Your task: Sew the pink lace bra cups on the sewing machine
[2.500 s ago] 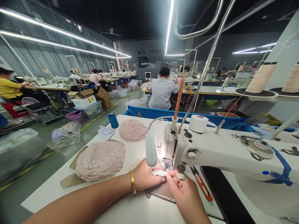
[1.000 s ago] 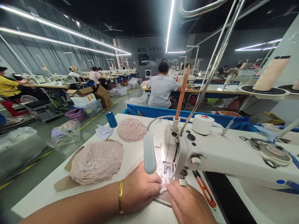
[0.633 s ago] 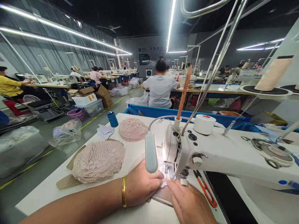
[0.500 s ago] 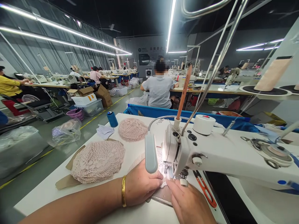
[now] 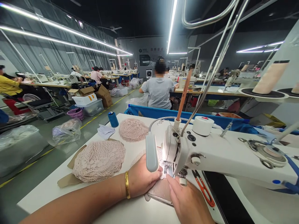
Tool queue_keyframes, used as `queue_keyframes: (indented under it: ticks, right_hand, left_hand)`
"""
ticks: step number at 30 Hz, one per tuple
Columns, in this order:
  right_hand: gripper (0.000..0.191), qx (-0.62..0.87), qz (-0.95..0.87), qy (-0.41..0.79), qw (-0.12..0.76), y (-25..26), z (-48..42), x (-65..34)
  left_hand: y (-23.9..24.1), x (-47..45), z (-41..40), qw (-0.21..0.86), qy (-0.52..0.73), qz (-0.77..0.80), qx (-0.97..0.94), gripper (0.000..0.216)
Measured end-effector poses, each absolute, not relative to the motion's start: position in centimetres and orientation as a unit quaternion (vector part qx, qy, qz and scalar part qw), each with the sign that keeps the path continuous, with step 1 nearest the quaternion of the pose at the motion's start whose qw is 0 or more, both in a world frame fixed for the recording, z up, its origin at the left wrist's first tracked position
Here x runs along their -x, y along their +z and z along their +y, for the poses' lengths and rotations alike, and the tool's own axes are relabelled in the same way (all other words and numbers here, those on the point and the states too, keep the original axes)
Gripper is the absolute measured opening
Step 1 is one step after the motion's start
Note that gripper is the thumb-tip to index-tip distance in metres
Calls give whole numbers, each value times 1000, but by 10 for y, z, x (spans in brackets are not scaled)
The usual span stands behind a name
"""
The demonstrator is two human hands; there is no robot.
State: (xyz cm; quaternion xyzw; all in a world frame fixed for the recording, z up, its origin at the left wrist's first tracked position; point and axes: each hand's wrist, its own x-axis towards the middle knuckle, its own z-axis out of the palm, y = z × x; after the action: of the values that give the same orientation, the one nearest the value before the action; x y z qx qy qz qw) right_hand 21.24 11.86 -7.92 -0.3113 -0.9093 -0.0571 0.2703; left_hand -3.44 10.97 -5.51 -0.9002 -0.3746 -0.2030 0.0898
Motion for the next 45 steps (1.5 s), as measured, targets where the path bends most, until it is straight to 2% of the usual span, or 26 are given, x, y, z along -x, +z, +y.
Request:
queue_keyframes:
  ticks: [6, 14, 19, 23, 26, 28, 30, 33, 36, 40, 45]
  right_hand:
    - [36, 306, -912, -60, 267, -79, 119, -211]
    - [35, 276, -906, -51, 316, -66, 112, -205]
    - [36, 250, -916, -25, 312, -64, 104, -197]
    - [35, 269, -925, -38, 265, -70, 109, -204]
    - [36, 336, -896, -108, 268, -72, 123, -226]
    - [45, 400, -856, -162, 287, -70, 132, -243]
    - [48, 429, -833, -170, 307, -68, 134, -250]
    - [33, 372, -873, -93, 301, -66, 124, -241]
    - [29, 280, -925, -26, 257, -68, 114, -229]
    - [30, 296, -921, -77, 243, -69, 123, -239]
    - [29, 307, -897, -153, 279, -57, 130, -249]
  left_hand:
    - [-54, 37, 110, 95, -225, -368, 897, 10]
    - [-52, 39, 111, 80, -187, -374, 905, 9]
    - [-37, 45, 111, 22, -192, -403, 895, 24]
    - [-27, 54, 112, 17, -179, -475, 862, 24]
    - [-21, 59, 110, -60, -166, -453, 874, 46]
    - [-18, 59, 107, -121, -187, -414, 883, 57]
    - [-16, 58, 107, -119, -228, -392, 883, 51]
    - [-21, 56, 109, -55, -256, -363, 894, 22]
    - [-33, 54, 109, -7, -221, -351, 910, 24]
    - [-41, 47, 102, 23, -172, -358, 917, 9]
    - [-37, 38, 94, 20, -170, -334, 927, 13]
